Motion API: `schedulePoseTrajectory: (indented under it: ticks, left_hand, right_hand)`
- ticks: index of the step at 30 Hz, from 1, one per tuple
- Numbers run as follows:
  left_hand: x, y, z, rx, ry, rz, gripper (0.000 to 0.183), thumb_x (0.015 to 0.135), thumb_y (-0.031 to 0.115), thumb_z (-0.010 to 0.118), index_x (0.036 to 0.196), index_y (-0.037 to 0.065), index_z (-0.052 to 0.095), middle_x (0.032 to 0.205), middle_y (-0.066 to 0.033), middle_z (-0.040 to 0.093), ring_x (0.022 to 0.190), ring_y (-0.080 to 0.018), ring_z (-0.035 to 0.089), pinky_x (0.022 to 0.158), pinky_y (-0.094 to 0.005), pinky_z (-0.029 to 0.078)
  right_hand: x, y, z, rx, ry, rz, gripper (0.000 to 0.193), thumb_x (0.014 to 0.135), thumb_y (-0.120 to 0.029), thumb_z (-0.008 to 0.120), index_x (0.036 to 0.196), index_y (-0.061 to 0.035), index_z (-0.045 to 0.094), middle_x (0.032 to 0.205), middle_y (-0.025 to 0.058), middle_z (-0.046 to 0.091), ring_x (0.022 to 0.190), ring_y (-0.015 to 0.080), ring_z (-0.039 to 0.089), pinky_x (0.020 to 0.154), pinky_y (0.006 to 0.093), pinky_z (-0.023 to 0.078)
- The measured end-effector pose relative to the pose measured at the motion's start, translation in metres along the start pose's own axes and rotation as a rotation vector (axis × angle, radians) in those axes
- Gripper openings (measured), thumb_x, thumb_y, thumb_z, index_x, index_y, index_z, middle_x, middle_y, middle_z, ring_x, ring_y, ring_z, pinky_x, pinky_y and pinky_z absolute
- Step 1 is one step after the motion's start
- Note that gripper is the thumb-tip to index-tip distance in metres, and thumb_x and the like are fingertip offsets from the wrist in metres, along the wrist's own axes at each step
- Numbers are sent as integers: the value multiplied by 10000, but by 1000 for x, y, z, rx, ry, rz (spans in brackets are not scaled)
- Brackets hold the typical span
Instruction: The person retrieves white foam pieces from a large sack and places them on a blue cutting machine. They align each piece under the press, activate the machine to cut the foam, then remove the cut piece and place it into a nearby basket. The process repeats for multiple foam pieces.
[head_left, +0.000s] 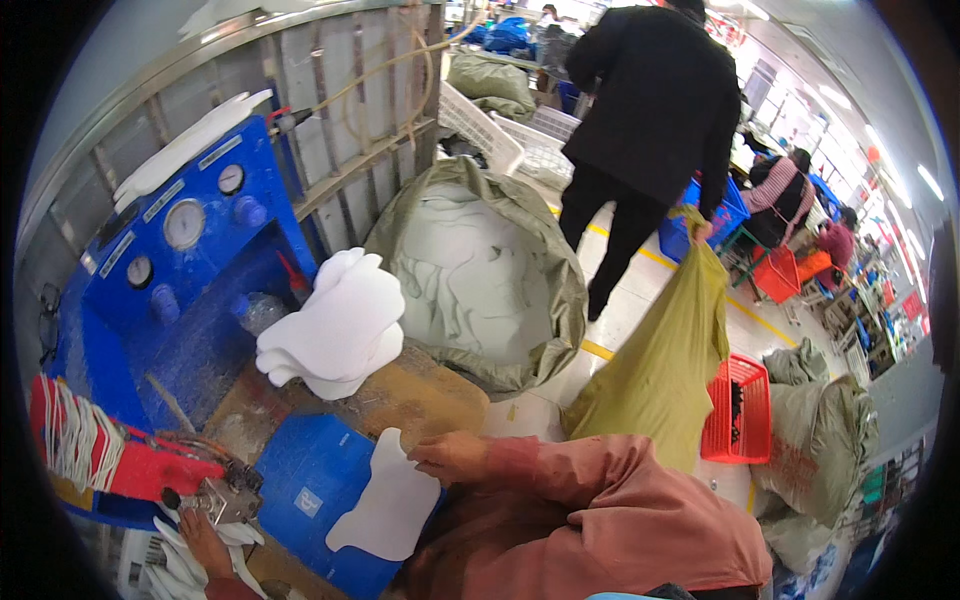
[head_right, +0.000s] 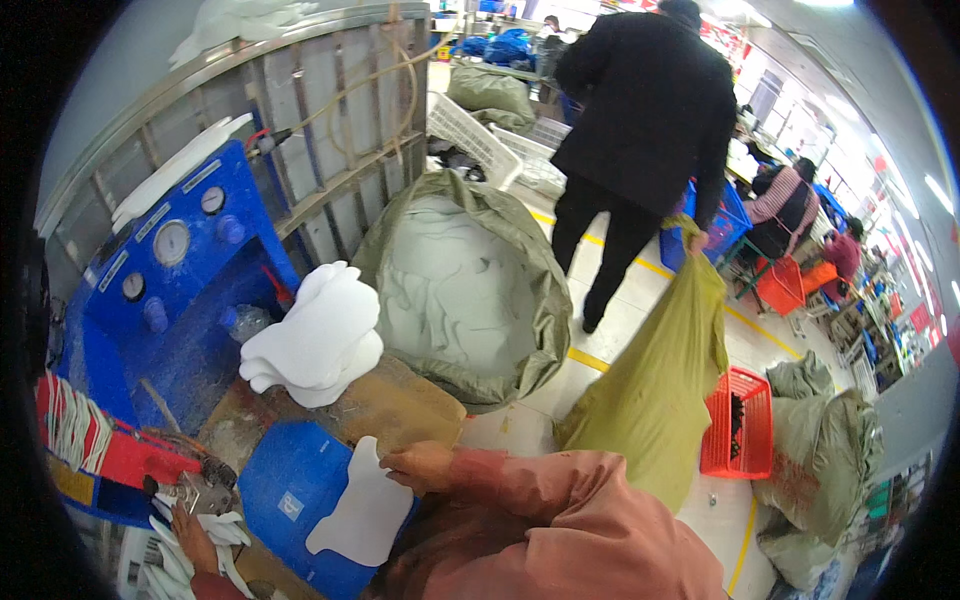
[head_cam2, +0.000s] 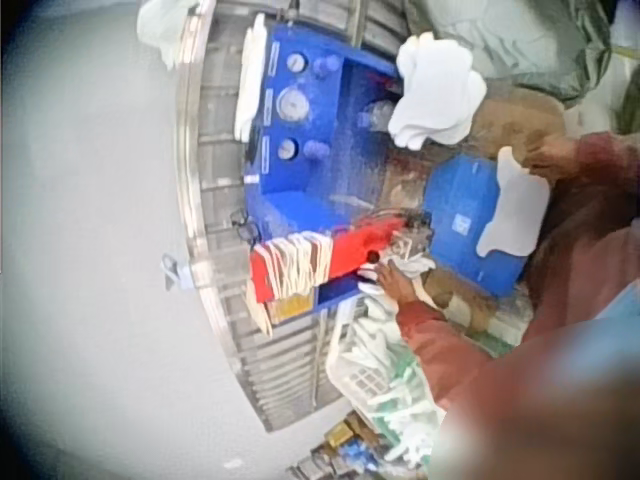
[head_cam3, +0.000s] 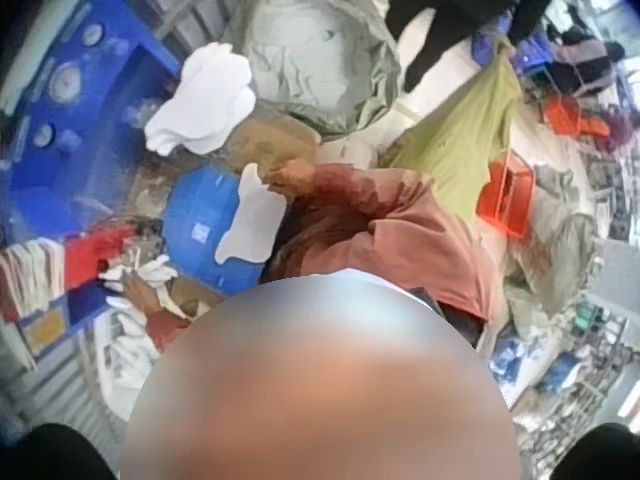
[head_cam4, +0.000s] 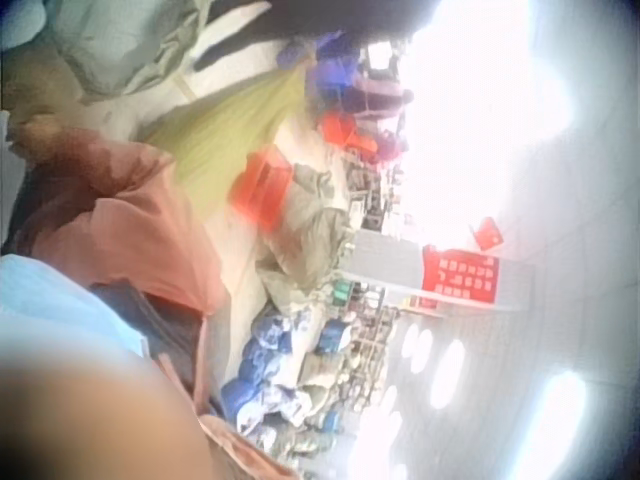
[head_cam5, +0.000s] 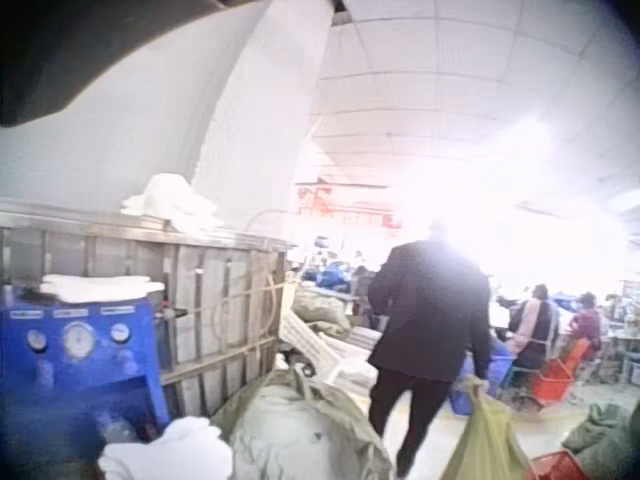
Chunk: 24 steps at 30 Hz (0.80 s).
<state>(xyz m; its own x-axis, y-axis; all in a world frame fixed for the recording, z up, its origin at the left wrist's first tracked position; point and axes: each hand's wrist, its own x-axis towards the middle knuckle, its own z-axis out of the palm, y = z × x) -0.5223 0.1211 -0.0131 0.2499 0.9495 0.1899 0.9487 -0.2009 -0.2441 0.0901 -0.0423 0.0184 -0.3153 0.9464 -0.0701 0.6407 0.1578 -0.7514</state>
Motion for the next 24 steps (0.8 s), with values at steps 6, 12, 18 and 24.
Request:
schedulePoseTrajectory:
  ticks: [6, 12, 18, 24]
  left_hand:
    - [19, -17, -17, -149, -74, -84, 406, 926, -36, 564, 1326, -54, 632, 1391, -265, 636, 1345, -428, 573, 1152, -501, 440]
    - [-2, 17, -121, 3, -69, -406, 519, 931, 56, 562, 1441, 111, 637, 1325, -199, 716, 1138, -320, 725, 935, -454, 569]
    - [-45, 64, -177, -142, 429, -26, 391, 990, 14, 559, 1352, 69, 698, 1340, -223, 699, 1187, -417, 679, 994, -517, 544]
    - [-49, 48, -163, 27, 302, -21, 560, 939, 14, 546, 1498, -9, 520, 1464, -211, 601, 1319, -371, 590, 1147, -468, 443]
  right_hand:
    - [-3, -10, 1, -95, 92, -124, 251, 1002, -222, 652, 1218, -97, 682, 938, 180, 739, 836, 410, 719, 752, 520, 574]
    - [1, -21, 0, 16, 110, -163, 236, 987, -181, 681, 1200, -81, 700, 998, 163, 751, 874, 394, 721, 751, 496, 573]
    - [27, -56, -7, 362, 88, -188, 241, 1007, -187, 677, 1200, -56, 740, 1053, 145, 769, 959, 303, 746, 844, 398, 575]
    - [37, -70, 5, 433, -172, -292, 339, 1008, -154, 681, 1330, -48, 695, 1274, 192, 728, 1130, 305, 729, 1002, 436, 579]
